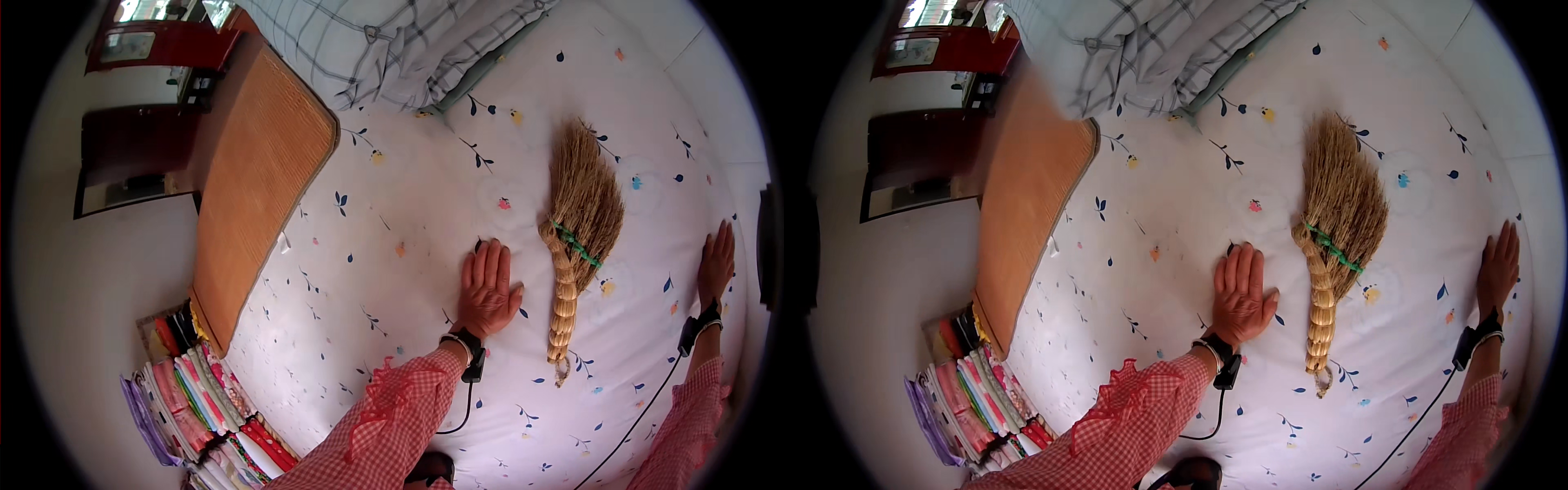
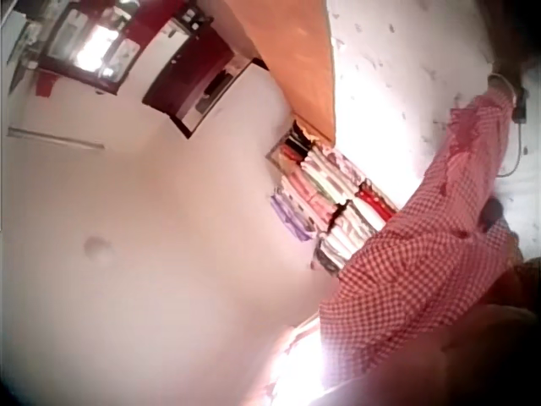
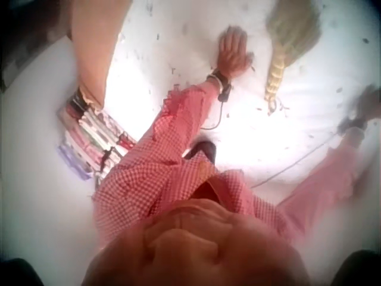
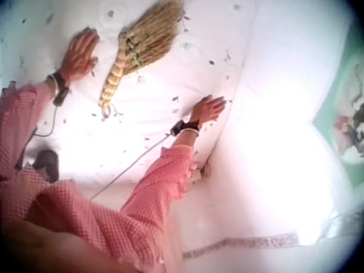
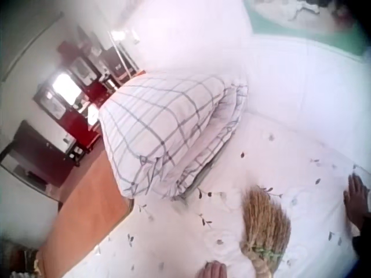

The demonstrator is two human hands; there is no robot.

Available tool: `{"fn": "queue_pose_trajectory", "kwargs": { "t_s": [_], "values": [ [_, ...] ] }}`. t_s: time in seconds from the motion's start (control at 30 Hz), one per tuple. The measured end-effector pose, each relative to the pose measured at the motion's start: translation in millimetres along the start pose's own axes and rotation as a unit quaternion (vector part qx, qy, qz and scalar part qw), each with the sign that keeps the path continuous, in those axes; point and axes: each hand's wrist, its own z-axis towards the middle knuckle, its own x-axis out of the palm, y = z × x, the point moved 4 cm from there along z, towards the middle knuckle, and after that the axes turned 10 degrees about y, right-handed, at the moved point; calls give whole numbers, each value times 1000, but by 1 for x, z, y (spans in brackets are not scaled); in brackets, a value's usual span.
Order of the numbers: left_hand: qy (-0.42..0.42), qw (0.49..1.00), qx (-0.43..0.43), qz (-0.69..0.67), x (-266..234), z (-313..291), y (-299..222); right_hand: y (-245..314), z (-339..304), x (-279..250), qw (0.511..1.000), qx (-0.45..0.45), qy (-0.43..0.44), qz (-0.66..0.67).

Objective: The person wipes a window sill with a cloth and sweeps a bed using a small hand broom.

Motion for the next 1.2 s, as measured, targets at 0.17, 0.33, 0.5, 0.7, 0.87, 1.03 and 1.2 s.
{"fn": "queue_pose_trajectory", "kwargs": {
  "t_s": [0.17, 0.33, 0.5, 0.7, 0.87, 1.03, 1.2],
  "values": [
    [-8, 1000, 6, -20, 4, 1, -2, 51, -77, -70, 922, -131, 16, 364],
    [2, 1000, 4, -18, -1, 2, -4, 145, -218, -108, 713, -60, 278, 641],
    [2, 1000, 6, -24, 1, 2, -14, 203, -236, -151, 839, -63, 252, 478],
    [-4, 999, 16, -37, -9, 2, -8, 240, -235, -158, 588, 90, 361, 719],
    [8, 999, 19, -42, -14, 3, 2, 262, -222, -153, 802, 53, 338, 490],
    [38, 986, 91, -131, -17, 6, 1, 245, -208, -179, 798, 98, 360, 473],
    [58, 949, 166, -263, -58, 7, 75, 273, -206, -164, 740, 166, 464, 457]
  ]
}}
